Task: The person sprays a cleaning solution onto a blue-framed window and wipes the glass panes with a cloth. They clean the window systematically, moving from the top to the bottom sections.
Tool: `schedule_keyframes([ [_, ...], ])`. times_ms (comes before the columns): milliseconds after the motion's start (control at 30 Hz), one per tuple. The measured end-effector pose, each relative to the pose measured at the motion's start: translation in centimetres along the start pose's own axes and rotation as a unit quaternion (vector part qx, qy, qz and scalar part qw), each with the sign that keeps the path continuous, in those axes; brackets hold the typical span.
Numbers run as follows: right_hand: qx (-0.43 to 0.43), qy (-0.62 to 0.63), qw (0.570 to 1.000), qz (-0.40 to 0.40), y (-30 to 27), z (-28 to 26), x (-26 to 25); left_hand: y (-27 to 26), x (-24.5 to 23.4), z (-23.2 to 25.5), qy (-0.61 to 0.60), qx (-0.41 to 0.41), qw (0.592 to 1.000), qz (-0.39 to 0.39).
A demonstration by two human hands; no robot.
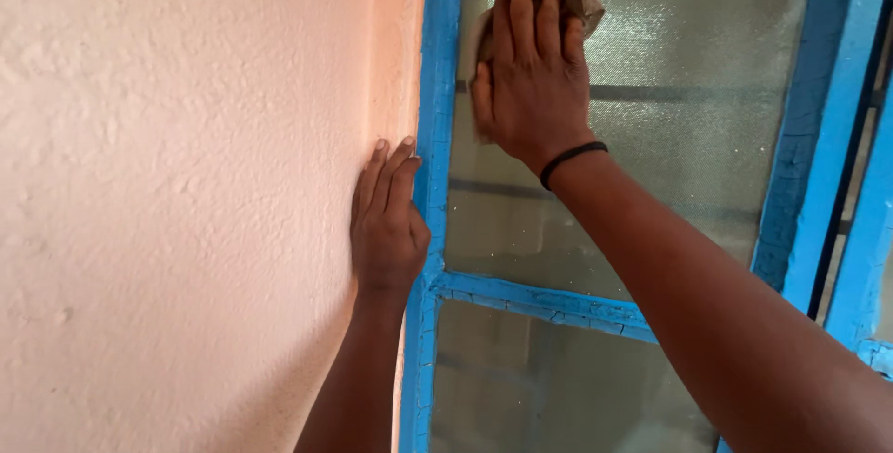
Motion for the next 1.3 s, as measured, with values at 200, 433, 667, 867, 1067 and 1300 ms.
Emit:
schedule_keyframes([
  [200,-0.022,-0.033,0.999,-0.024,-1.4,-0.9,-1.0,0.1,0.0,-0.1,0.004,-0.002,1.0,0.0],
  [433,-0.085,-0.026,0.993,-0.083,-5.6,-5.2,-5.2,0.2,0.0,-0.2,-0.003,0.003,1.0,0.001],
  [667,-0.154,0.063,0.982,-0.085,-5.9,-4.5,-6.0,0.3,0.0,-0.1,0.0,-0.002,1.0,0.003],
  [867,-0.153,0.012,0.987,-0.046,-1.7,-0.6,-2.8,0.2,0.0,-0.3,0.006,-0.002,1.0,-0.003],
  [1067,-0.135,-0.053,0.989,0.001,1.2,4.7,-1.3,0.1,0.1,-0.5,0.001,-0.001,1.0,0.002],
  [1300,-0.099,-0.045,0.994,0.022,-0.7,6.7,-1.8,0.1,0.0,-0.5,-0.004,0.007,1.0,0.003],
])
Point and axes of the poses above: each hand's wrist, its own y-axis towards the middle knuckle, its own x-axis out of the palm, z = x × y, the point moved 6 cm from there along y, towards the middle knuckle, and after that the axes turned 11 degrees about -y, right-handed, at the moved point
